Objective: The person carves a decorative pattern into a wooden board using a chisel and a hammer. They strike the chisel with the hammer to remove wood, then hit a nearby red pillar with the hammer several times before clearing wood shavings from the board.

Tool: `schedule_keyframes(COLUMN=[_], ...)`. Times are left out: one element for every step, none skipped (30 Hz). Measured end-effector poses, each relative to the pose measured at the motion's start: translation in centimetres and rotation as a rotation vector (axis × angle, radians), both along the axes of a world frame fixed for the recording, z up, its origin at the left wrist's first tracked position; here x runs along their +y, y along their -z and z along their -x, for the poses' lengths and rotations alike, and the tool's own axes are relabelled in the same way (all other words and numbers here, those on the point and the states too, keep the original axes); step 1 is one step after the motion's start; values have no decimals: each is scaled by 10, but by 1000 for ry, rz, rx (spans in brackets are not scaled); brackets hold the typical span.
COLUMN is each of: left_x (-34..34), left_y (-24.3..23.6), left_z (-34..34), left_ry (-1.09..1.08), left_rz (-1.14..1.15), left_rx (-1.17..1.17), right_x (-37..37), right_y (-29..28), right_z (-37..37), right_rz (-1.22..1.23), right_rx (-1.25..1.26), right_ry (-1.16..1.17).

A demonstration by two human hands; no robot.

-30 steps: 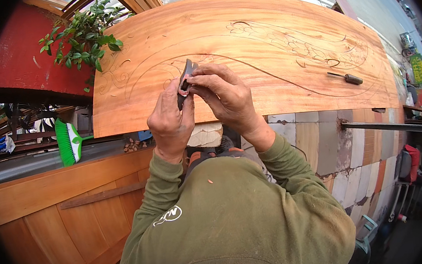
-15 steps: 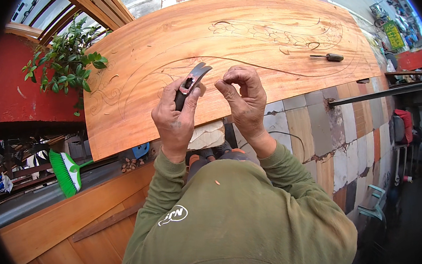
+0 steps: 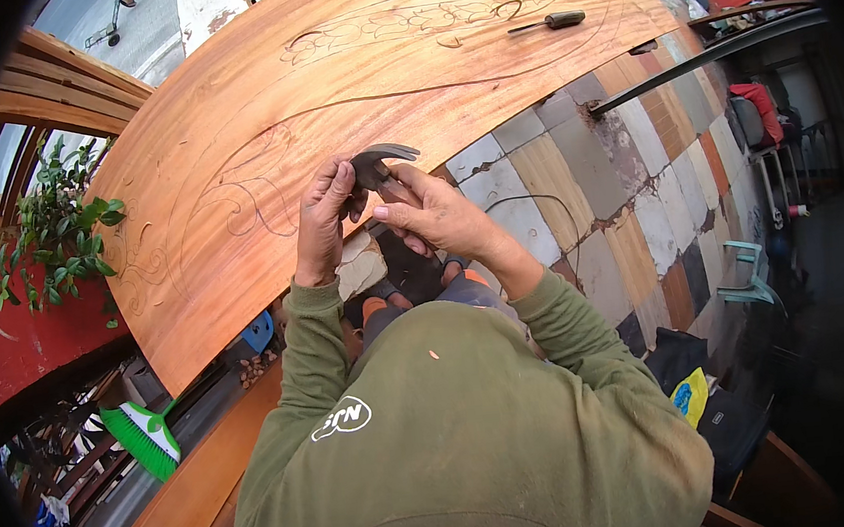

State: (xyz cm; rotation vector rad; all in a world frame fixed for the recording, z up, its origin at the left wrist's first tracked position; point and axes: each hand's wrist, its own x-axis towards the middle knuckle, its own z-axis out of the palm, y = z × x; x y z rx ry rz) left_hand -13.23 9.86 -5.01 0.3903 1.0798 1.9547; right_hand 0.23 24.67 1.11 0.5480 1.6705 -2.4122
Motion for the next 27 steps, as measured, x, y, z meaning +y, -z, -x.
schedule_keyframes(left_x=[14, 28, 37, 49, 62, 74, 86, 93, 100, 106, 112, 118, 122, 125, 126, 127, 129, 131, 132, 133, 134, 135, 136, 138, 139, 141, 142], left_y=[2, 4, 10, 15, 19, 25, 33, 48, 62, 72, 75, 72, 70, 67, 66, 65, 65, 63, 62, 62, 63, 63, 63, 63, 63, 62, 61], left_z=[-2, -3, 0, 1, 0, 0, 0, 0, 0, 1, 0, -1, -2, -3, -3, -3, -4, -4, -5, -6, -6, -7, -8, -8, -8, -8, -8], left_ry=[-56, -119, -127, -122, -182, -244, -292, -291, -362, -433, -515, -506, -557, -606, -626, -619, -639, -659, -661, -660, -675, -690, -700, -697, -698, -703, -705], left_rz=[58, 113, 174, 177, 242, 309, 348, 360, 363, 365, 407, 412, 451, 495, 474, 483, 500, 517, 558, 561, 582, 603, 614, 607, 627, 644, 646], left_rx=[118, 242, 320, 326, 413, 503, 535, 543, 463, 382, 395, 404, 399, 396, 387, 401, 401, 402, 428, 433, 436, 438, 450, 457, 465, 476, 483], right_x=[5, 12, 23, 34, 43, 51, 64, 74, 85, 95, 105, 115, 129, 141, 153, 165, 178, 190, 200, 211, 220, 228, 234, 241, 246, 252, 259], right_y=[10, 16, 14, 23, 40, 42, 40, 22, 19, 16, 25, 32, 37, 42, 45, 48, 51, 53, 54, 52, 50, 46, 40, 35, 39, 46, 46], right_z=[-5, -9, -14, -17, -20, -22, -29, -33, -38, -43, -46, -51, -54, -57, -59, -61, -62, -63, -66, -68, -69, -72, -74, -76, -80, -84, -85], right_rz=[-126, -253, -321, -316, -387, -455, -446, -489, -505, -521, -532, -544, -535, -688, -842, -828, -902, -977, -967, -1018, -1070, -1064, -967, -877, -881, -826, -773], right_rx=[28, 60, 34, 38, 124, 212, 216, 110, 64, 16, 104, 188, 190, 232, 275, 277, 317, 356, 355, 353, 351, 352, 350, 351, 355, 426, 497], right_ry=[62, 118, 94, 100, 156, 211, 214, 186, 173, 159, 214, 275, 285, 315, 346, 358, 370, 383, 388, 376, 364, 369, 391, 417, 425, 464, 501])
